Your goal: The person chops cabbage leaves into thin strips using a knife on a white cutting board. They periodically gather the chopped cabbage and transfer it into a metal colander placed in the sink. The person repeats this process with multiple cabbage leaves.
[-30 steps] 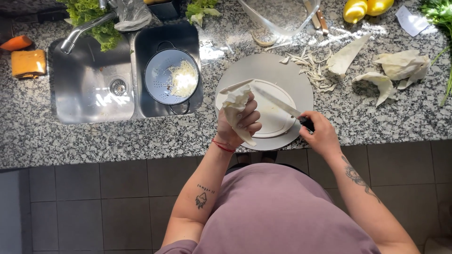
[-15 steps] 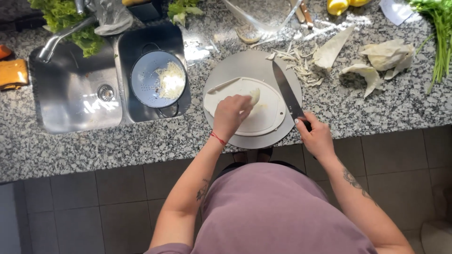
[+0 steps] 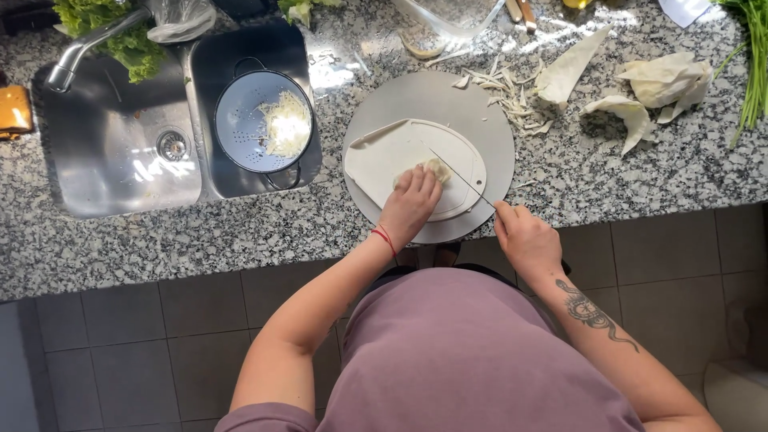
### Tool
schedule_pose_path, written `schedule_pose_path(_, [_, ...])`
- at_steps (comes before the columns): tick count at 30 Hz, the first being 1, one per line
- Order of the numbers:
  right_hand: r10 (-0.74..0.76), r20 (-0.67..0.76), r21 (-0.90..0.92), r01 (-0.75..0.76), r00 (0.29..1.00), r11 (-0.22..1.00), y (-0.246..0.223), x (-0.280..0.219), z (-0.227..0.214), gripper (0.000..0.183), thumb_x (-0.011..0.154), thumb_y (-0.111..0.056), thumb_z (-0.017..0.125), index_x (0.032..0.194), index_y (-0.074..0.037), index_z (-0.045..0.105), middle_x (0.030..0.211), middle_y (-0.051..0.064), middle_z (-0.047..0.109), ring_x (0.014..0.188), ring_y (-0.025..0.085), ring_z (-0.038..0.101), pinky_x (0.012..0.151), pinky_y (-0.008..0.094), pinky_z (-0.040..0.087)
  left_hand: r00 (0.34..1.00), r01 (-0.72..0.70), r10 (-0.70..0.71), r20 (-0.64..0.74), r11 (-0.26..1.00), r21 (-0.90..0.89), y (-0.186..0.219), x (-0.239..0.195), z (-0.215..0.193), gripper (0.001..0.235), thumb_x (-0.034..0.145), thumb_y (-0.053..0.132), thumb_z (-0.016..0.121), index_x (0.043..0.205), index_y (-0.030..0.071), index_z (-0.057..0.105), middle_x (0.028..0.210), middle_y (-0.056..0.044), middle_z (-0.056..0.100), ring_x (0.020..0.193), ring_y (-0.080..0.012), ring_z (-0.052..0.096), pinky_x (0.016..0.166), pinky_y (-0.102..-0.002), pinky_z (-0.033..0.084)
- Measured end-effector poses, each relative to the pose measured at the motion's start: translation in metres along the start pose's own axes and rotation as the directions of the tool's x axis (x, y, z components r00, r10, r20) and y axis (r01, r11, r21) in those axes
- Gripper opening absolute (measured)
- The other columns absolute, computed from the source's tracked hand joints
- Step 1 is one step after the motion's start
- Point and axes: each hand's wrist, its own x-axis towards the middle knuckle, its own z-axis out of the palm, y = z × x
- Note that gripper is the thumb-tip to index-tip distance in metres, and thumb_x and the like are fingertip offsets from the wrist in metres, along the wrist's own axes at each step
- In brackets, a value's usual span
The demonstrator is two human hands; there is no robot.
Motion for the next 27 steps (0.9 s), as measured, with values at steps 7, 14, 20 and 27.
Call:
schedule_pose_path(7, [-0.032, 0.015, -0.082, 0.033, 0.999, 0.996, -0.002, -0.002, 0.01, 0.019, 0.093, -0.024, 0.05, 0.111, -0.019, 0.054, 0.067, 0.0, 0.051, 0.054, 0.02, 0.064, 0.043, 0.033, 0.055, 0.999, 0.034, -0.033, 0.027, 0.999, -0.03, -0.001, 0.005, 0.0, 0.023, 0.088, 0.008, 0.052, 0.11, 0.007, 0.057, 0.101, -0.014, 0.058, 0.106, -0.0309, 0.054, 0.094, -0.039, 0.035])
schedule_pose_path(14, [-0.06, -0.007, -0.192, 0.058, 0.998, 0.98, -0.006, -0.004, 0.041, 0.018, 0.088, -0.02, 0.055, 0.105, -0.016, 0.053, 0.064, 0.0, 0.047, 0.048, 0.02, 0.062, 0.037, 0.032, 0.052, 0.993, 0.079, -0.08, 0.087, 0.997, 0.013, 0.008, 0.019, -0.004, 0.018, 0.087, 0.009, 0.051, 0.101, 0.006, 0.061, 0.097, -0.012, 0.055, 0.096, -0.0292, 0.053, 0.082, -0.037, 0.036])
schedule_pose_path(20, [-0.005, 0.048, -0.202, 0.015, 0.999, 0.979, -0.008, -0.007, 0.076, 0.015, 0.088, -0.015, 0.054, 0.102, -0.011, 0.051, 0.063, 0.001, 0.045, 0.044, 0.021, 0.06, 0.033, 0.034, 0.05, 0.989, 0.074, -0.076, 0.124, 0.997, 0.021, 0.02, 0.013, 0.03, 0.023, 0.085, 0.007, 0.049, 0.101, 0.0, 0.063, 0.1, -0.021, 0.058, 0.098, -0.0375, 0.054, 0.083, -0.041, 0.034])
schedule_pose_path(27, [0.054, 0.261, -0.125, -0.022, 0.964, 0.992, -0.026, 0.011, 0.048, 0.007, 0.089, -0.009, 0.05, 0.095, -0.006, 0.05, 0.057, 0.005, 0.047, 0.044, 0.027, 0.061, 0.033, 0.038, 0.048, 0.979, 0.059, -0.062, 0.195, 0.998, 0.021, 0.024, 0.02, 0.028, 0.024, 0.085, 0.005, 0.048, 0.1, -0.004, 0.065, 0.099, -0.025, 0.06, 0.096, -0.0402, 0.055, 0.082, -0.044, 0.033])
